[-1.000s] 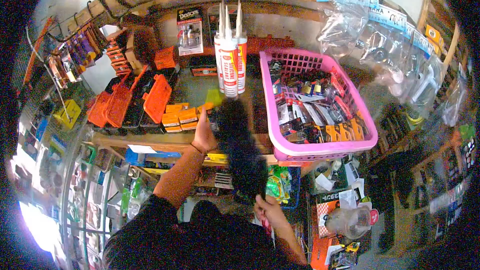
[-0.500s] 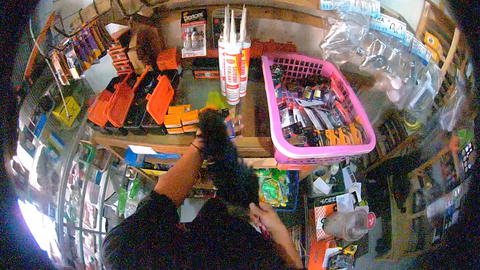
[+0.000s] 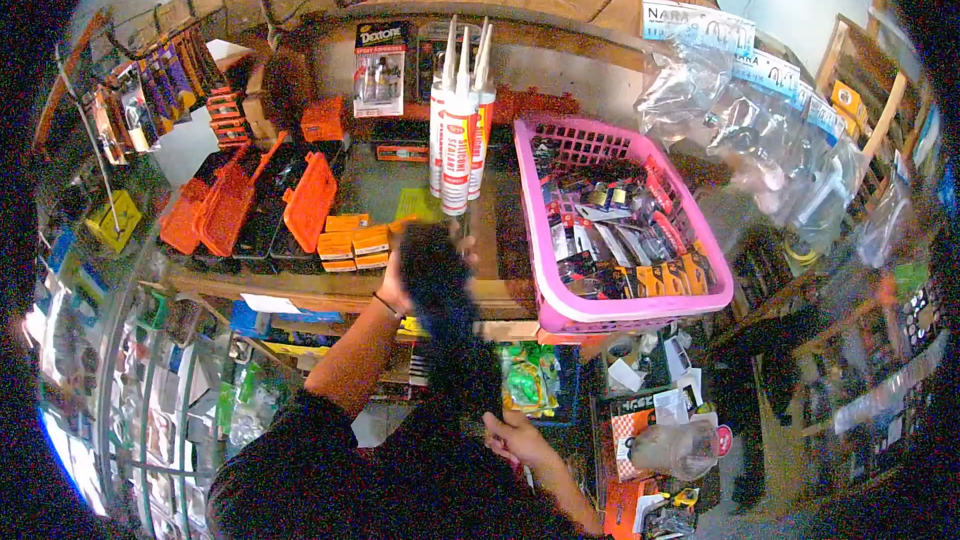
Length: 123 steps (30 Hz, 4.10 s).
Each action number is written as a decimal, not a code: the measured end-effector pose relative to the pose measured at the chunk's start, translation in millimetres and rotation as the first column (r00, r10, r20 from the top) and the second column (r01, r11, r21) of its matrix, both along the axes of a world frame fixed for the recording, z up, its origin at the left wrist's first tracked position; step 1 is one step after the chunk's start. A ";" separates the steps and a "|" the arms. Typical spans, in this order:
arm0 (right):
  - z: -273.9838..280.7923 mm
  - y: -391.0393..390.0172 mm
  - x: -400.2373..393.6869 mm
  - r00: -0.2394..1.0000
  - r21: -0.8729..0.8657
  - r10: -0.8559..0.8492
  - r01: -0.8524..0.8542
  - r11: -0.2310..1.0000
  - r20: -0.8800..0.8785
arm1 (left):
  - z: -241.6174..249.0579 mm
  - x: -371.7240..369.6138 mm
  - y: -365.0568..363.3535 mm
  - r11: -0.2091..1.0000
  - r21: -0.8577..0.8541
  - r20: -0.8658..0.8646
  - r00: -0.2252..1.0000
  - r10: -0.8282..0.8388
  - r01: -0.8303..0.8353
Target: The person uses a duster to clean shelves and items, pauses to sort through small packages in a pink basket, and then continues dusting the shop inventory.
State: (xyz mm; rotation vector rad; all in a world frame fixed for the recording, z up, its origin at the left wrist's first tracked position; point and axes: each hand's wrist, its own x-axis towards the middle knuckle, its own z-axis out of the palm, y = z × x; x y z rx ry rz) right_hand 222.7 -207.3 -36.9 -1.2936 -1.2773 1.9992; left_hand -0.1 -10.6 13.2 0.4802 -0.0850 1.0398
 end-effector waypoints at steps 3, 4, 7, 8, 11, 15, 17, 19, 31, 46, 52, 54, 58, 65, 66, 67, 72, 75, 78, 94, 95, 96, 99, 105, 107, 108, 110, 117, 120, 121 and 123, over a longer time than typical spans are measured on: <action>7.4 -0.9 -2.9 0.961 -0.046 -0.226 0.221 0.974 -0.161 | 6.4 -6.0 -4.9 0.998 -0.063 0.020 0.999 -0.026 0.028; 2.6 1.6 -3.1 0.932 -0.074 -0.304 0.295 0.953 -0.198 | 15.1 -3.2 -7.4 0.991 -0.136 -0.020 1.000 0.005 -0.008; -6.6 2.3 6.0 0.993 -0.014 -0.069 0.068 0.998 -0.099 | -5.0 0.6 8.5 0.979 -0.205 -0.021 1.000 0.001 -0.005; -7.3 0.9 7.4 0.995 0.036 -0.037 0.040 0.999 -0.096 | -16.4 -1.1 15.7 0.987 -0.132 0.033 0.995 -0.090 0.094; -1.4 0.1 12.8 0.981 0.077 -0.189 0.192 0.978 -0.043 | -2.8 -2.2 6.2 0.998 0.000 0.001 0.998 -0.069 0.069; -4.4 -4.6 14.6 0.986 -0.067 -0.145 0.139 0.988 -0.087 | -2.7 1.9 13.0 0.949 -0.287 0.116 0.988 -0.097 0.127; -0.5 -5.5 16.2 0.982 -0.041 -0.172 0.169 0.985 -0.083 | -13.3 3.6 19.6 0.988 -0.010 0.015 0.988 -0.153 0.154; 3.5 -5.9 18.5 0.974 0.028 -0.216 0.218 0.976 -0.069 | 9.3 6.5 3.8 0.976 -0.173 -0.032 0.990 -0.140 0.132; -21.1 -0.9 19.0 0.981 0.024 -0.009 0.014 1.000 -0.194 | -15.5 -0.5 26.4 0.926 -0.188 0.241 0.929 -0.280 0.328; -16.2 12.1 20.3 0.967 -0.079 -0.125 0.110 0.991 -0.223 | 0.5 8.7 23.6 0.995 -0.090 -0.343 0.939 -0.001 -0.032; -18.6 3.5 10.4 0.939 -0.058 -0.223 0.215 0.975 -0.262 | 1.6 3.3 21.0 0.967 -0.209 -0.058 0.985 -0.163 0.147; -27.9 4.1 9.4 0.957 -0.051 -0.143 0.134 0.990 -0.252 | 8.3 7.2 18.2 0.942 -0.331 -0.108 0.989 -0.100 0.059; -29.6 4.0 7.0 0.965 -0.020 -0.161 0.160 0.987 -0.206 | 6.7 9.4 6.6 0.993 -0.083 -0.127 0.988 -0.094 0.084; -29.1 4.0 5.4 0.994 0.001 -0.090 0.090 0.996 -0.055 | 4.5 6.9 10.4 0.996 -0.046 -0.141 0.987 -0.082 0.076; -32.6 5.6 3.3 0.963 -0.043 -0.224 0.220 0.975 -0.152 | 5.7 6.0 13.0 0.991 -0.113 -0.160 0.983 -0.087 0.070; -37.1 6.9 2.3 0.904 -0.100 -0.355 0.341 0.935 -0.239 | 6.3 5.6 15.2 0.982 -0.180 -0.176 0.980 -0.094 0.062; -34.3 6.4 9.9 0.995 0.003 -0.078 0.078 0.997 -0.062 | 12.1 7.4 3.4 0.992 -0.070 -0.196 0.974 -0.112 0.100; -31.8 6.8 8.9 0.869 -0.200 -0.380 0.330 0.922 -0.318 | 5.4 6.3 18.2 0.976 -0.219 -0.309 0.949 -0.069 -0.001; -48.5 5.7 15.1 0.946 -0.158 -0.226 0.192 0.968 -0.231 | 6.8 7.1 10.1 0.995 -0.085 -0.271 0.960 -0.073 0.052; -48.4 10.1 7.4 0.944 -0.174 -0.184 0.139 0.975 -0.274 | -2.2 5.6 16.9 0.968 -0.246 -0.283 0.952 -0.120 0.049; -48.6 9.2 6.4 0.978 -0.102 -0.055 0.035 0.994 -0.202 | -6.5 7.1 17.7 0.981 -0.162 -0.208 0.968 -0.139 0.106; -45.2 10.0 7.2 0.985 -0.102 -0.075 0.059 0.993 -0.157 | 8.6 6.5 6.2 0.982 -0.168 -0.200 0.972 -0.124 0.091; -26.7 11.5 6.3 0.836 -0.262 -0.316 0.215 0.941 -0.448 | 7.8 5.1 18.1 0.936 -0.353 -0.246 0.965 -0.094 0.002; -26.8 4.7 2.7 0.968 -0.084 -0.112 0.096 0.992 -0.225 | -4.6 8.0 17.6 0.982 -0.142 -0.130 0.981 -0.144 0.126; -22.5 1.5 -4.1 0.888 -0.127 -0.354 0.331 0.935 -0.293 | 3.1 6.7 22.4 0.958 -0.223 -0.109 0.972 -0.207 0.179; -20.9 -1.3 -8.6 0.884 -0.160 -0.351 0.316 0.935 -0.307 | 0.6 2.2 19.7 0.947 -0.261 -0.118 0.968 -0.224 0.187; -22.0 -3.0 -11.1 0.956 -0.066 -0.198 0.188 0.980 -0.218 | -5.2 2.6 16.3 0.963 -0.188 -0.120 0.969 -0.217 0.193; -19.7 -5.2 -24.3 0.844 -0.118 -0.459 0.445 0.888 -0.275 | 6.5 5.7 8.0 0.959 -0.178 -0.029 0.973 -0.230 0.221; -6.5 -12.3 -23.3 0.968 -0.108 -0.197 0.182 0.977 -0.155 | 6.0 5.7 7.7 0.982 -0.116 -0.111 0.981 -0.160 0.147; -4.4 -13.3 -20.7 0.967 -0.102 -0.203 0.189 0.977 -0.156 | 7.8 2.8 7.7 0.982 -0.110 -0.112 0.980 -0.165 0.153; -1.3 -13.3 -22.2 0.847 -0.181 -0.448 0.412 0.893 -0.286 | 19.6 -4.1 -1.7 0.961 -0.218 -0.073 0.979 -0.189 0.169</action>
